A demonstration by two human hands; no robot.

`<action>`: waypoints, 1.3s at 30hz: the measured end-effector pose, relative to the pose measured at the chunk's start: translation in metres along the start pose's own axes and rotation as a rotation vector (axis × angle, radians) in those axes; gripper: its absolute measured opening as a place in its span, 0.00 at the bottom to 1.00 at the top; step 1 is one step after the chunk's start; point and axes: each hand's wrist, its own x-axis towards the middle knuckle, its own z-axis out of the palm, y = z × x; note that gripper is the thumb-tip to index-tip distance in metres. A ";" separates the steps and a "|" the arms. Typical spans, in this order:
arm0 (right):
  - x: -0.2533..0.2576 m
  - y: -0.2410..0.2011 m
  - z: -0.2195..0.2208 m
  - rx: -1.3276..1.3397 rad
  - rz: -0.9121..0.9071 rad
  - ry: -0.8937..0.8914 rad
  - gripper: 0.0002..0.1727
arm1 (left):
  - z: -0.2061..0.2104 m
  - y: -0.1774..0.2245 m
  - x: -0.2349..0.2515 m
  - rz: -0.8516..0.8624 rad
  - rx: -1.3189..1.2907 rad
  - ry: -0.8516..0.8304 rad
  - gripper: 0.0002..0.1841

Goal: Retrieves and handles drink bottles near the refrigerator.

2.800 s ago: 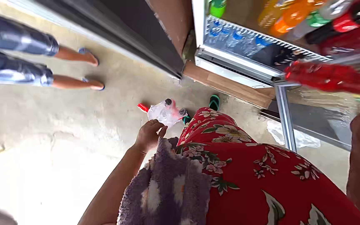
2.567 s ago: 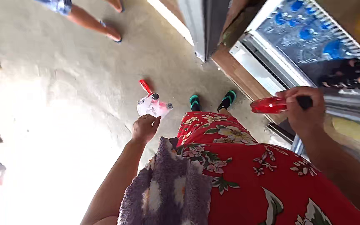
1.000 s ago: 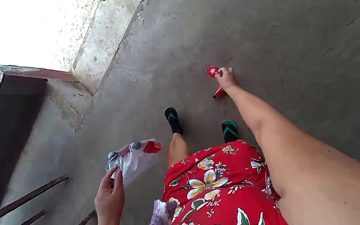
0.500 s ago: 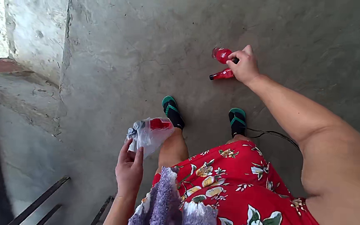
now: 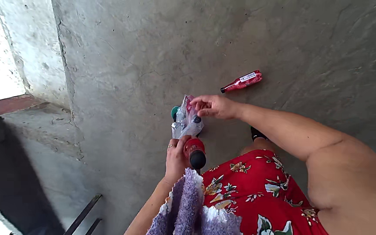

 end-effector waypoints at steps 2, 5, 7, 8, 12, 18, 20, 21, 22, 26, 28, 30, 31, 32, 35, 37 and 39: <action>0.015 0.103 -0.037 -0.510 0.305 0.190 0.34 | -0.004 0.007 -0.001 0.004 0.022 -0.012 0.36; 0.008 0.201 -0.075 -0.885 0.614 0.109 0.39 | -0.009 0.014 -0.009 0.033 0.071 0.014 0.34; 0.004 0.209 -0.085 -0.987 0.608 0.109 0.32 | -0.008 0.016 -0.016 0.057 0.111 0.044 0.35; 0.005 0.205 -0.092 -0.993 0.601 0.130 0.28 | -0.010 0.020 -0.017 0.045 0.125 0.041 0.35; -0.020 0.160 -0.097 -0.760 0.533 0.234 0.37 | -0.023 0.041 -0.036 -0.042 0.150 -0.001 0.39; -0.156 0.021 -0.072 -0.305 0.287 0.629 0.45 | -0.058 0.096 -0.081 0.061 0.076 0.047 0.39; -0.224 -0.042 -0.062 -0.173 0.257 0.678 0.49 | -0.081 0.124 -0.101 0.147 0.111 0.020 0.34; -0.261 -0.072 -0.054 -0.109 0.221 0.724 0.50 | -0.095 0.143 -0.110 0.134 0.120 -0.033 0.31; -0.299 -0.101 -0.042 -0.046 0.179 0.781 0.51 | -0.105 0.148 -0.117 0.156 0.128 -0.075 0.29; -0.438 -0.197 0.037 0.185 -0.022 1.077 0.48 | -0.112 0.139 -0.099 0.312 0.020 -0.232 0.21; -0.496 -0.235 0.093 0.342 -0.125 1.257 0.49 | -0.126 0.214 -0.123 0.357 0.154 -0.357 0.25; -0.546 -0.261 0.153 0.486 -0.251 1.454 0.48 | -0.145 0.302 -0.182 0.624 0.441 -0.414 0.39; -0.569 -0.268 0.183 0.544 -0.306 1.551 0.47 | -0.148 0.332 -0.203 0.757 0.561 -0.447 0.43; -0.591 -0.270 0.211 0.600 -0.354 1.643 0.47 | -0.144 0.354 -0.219 0.878 0.616 -0.454 0.45; -0.655 -0.265 0.289 0.671 -0.462 1.894 0.38 | -0.118 0.412 -0.274 1.012 0.653 -0.523 0.45; -0.700 -0.252 0.339 0.681 -0.449 2.038 0.30 | -0.089 0.442 -0.313 1.082 0.665 -0.568 0.44; -0.745 -0.237 0.387 0.695 -0.338 2.145 0.26 | -0.050 0.468 -0.349 1.165 0.663 -0.628 0.42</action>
